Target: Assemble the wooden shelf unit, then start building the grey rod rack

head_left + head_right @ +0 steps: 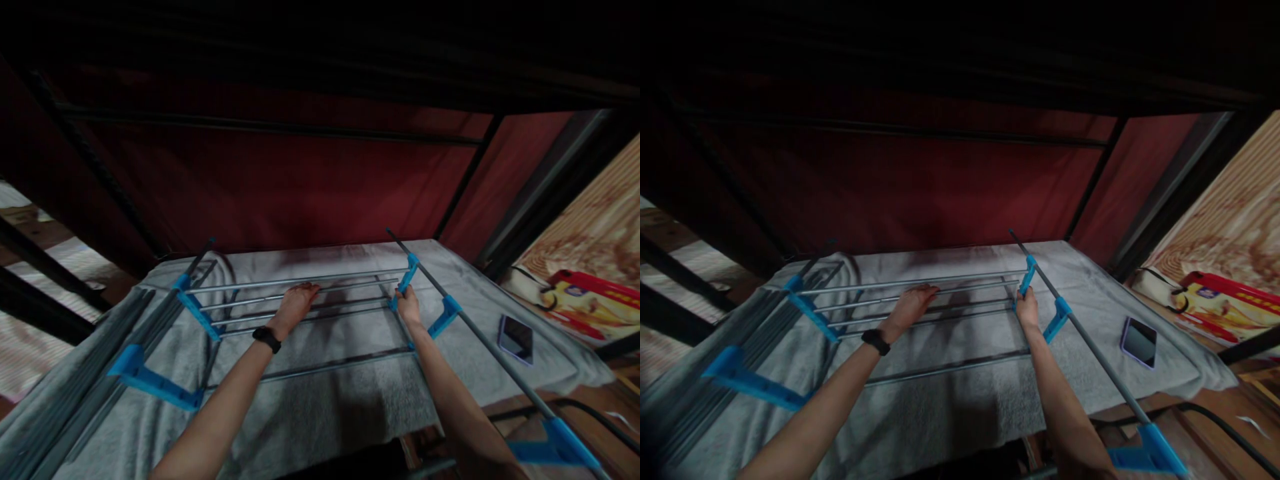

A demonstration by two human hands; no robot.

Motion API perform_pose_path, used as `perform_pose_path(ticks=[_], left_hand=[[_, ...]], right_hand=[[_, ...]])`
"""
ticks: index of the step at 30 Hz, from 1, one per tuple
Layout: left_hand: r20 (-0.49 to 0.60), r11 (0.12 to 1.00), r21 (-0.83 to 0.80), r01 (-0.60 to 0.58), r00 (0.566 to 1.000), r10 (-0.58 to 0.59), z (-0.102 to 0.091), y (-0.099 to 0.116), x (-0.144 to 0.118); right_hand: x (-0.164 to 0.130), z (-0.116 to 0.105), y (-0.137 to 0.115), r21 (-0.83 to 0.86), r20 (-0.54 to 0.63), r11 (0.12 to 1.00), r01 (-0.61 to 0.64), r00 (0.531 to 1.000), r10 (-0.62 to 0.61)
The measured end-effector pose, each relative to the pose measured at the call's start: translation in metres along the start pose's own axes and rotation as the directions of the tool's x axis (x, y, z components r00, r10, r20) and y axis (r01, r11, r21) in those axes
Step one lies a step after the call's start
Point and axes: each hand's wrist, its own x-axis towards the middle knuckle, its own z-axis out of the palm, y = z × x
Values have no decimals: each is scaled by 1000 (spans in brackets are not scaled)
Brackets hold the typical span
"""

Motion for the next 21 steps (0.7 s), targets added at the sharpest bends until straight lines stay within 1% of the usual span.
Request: perform_pose_path(ticks=[3,7,10,16,21], left_hand=[[-25,1000,-16,-12,1000,12,-4,-3,-6],[-31,997,-64,40,999,-42,-11,-5,-14],[-29,992,-116,52,998,-56,-14,-7,-19],[-63,989,-122,79,994,-87,-11,-11,-21],[-51,989,-136,62,996,-69,-9,-12,-20]], right_hand=[[-2,-1,-3,-20,19,1000,7,1000,-7],[-8,3,-12,-62,29,998,-1,1000,2],[-13,8,-20,-96,30,995,-14,999,17],[-20,11,-30,-134,49,991,-16,999,23],[-21,14,-36,-132,45,991,-18,999,24]])
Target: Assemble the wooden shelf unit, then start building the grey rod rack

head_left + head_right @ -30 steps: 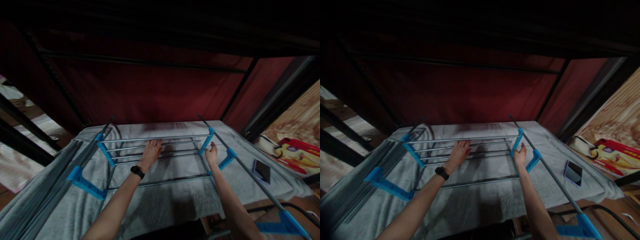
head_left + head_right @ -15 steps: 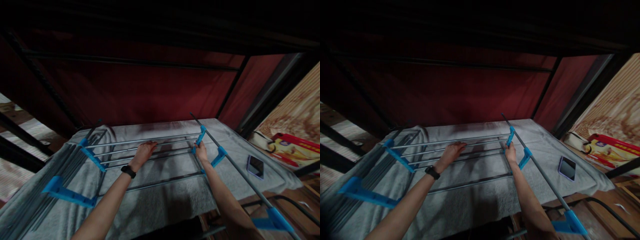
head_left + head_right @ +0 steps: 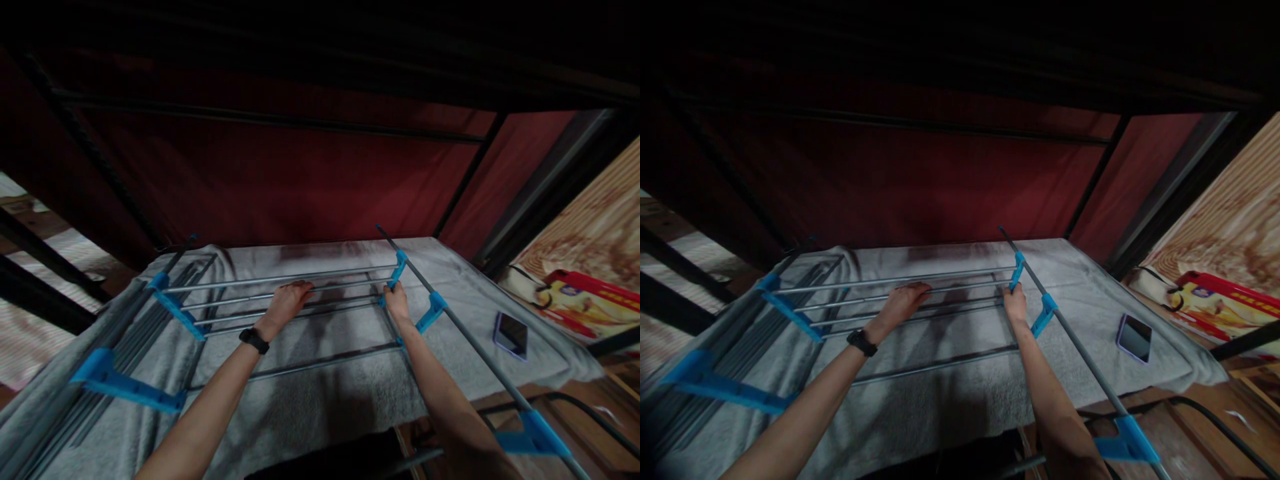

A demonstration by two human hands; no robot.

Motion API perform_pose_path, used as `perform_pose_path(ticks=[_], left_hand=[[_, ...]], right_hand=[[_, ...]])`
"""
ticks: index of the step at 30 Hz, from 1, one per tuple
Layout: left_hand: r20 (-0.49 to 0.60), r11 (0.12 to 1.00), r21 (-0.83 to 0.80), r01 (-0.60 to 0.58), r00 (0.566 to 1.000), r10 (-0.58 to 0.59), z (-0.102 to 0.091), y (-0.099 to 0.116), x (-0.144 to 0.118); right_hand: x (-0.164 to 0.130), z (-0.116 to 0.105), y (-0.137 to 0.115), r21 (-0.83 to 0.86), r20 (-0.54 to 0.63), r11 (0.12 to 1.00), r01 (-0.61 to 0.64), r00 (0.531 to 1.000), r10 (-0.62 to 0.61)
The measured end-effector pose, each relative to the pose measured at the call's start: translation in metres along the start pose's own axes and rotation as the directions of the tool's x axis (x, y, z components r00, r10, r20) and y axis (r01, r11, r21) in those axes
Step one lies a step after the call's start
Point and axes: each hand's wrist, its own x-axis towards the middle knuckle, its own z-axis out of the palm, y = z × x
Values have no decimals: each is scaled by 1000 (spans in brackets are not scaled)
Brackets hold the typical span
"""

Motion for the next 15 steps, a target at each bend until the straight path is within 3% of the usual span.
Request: perform_pose_path(ticks=[8,15], left_hand=[[33,999,-1,-50,998,50,-3,10,7],[85,998,48,-36,996,31,-2,12,10]], right_hand=[[1,5,-6,146,-105,981,126,988,-111],[7,3,0,153,-77,982,111,992,-100]])
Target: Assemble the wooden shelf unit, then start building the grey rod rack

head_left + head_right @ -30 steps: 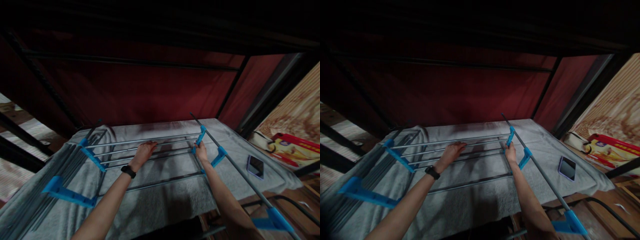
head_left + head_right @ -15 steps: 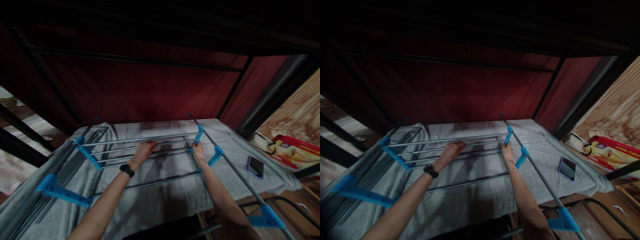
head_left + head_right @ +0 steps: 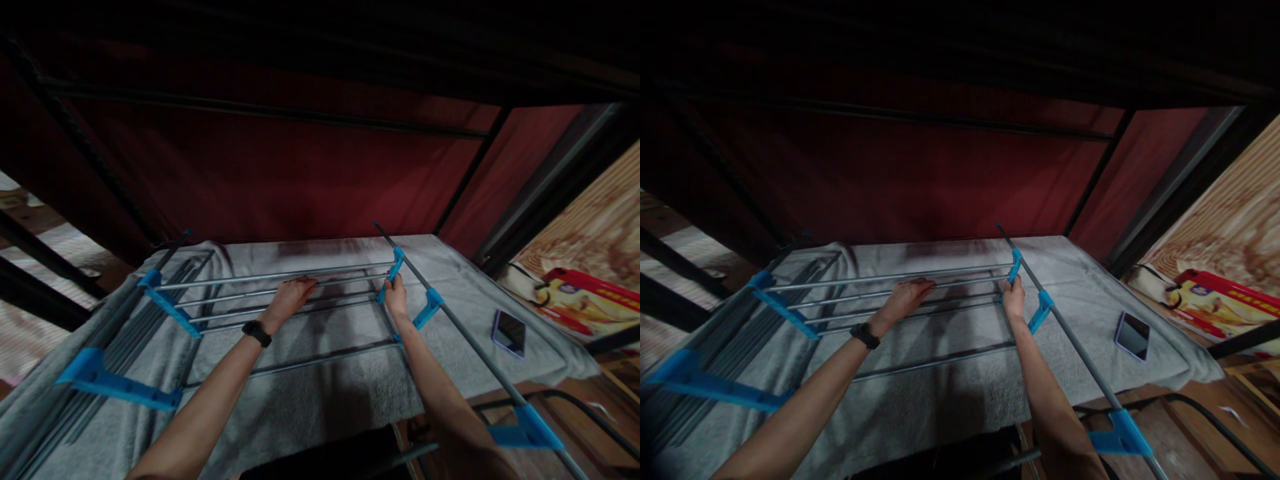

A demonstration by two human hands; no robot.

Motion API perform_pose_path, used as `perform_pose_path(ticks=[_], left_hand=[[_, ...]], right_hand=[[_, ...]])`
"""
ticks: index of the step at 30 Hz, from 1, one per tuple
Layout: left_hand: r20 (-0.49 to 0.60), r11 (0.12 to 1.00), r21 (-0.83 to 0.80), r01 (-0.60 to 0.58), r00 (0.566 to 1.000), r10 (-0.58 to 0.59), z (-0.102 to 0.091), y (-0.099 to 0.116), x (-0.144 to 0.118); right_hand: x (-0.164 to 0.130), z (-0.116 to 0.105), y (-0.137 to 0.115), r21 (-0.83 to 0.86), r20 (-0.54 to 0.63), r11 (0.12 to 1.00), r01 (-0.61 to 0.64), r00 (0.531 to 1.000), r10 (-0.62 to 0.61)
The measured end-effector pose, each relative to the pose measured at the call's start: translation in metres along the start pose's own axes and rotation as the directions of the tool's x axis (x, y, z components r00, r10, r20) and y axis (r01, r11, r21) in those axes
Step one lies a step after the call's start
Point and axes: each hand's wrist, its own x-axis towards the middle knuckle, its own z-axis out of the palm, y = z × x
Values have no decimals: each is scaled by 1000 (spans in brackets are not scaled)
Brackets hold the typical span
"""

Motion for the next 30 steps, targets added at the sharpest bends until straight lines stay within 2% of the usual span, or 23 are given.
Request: perform_pose_path(ticks=[8,14,20,30], left_hand=[[15,998,61,-17,1000,16,3,-4,1],[-2,998,42,-43,999,43,4,-5,0],[-15,999,23,-35,999,35,6,-7,0],[52,999,42,0,999,-3,6,-6,2]], right_hand=[[5,3,11,58,-30,998,39,999,-37],[7,4,13,48,-20,998,42,999,-41],[5,3,11,1,-15,999,38,999,-38],[1,5,9,-71,-7,997,40,999,-40]])
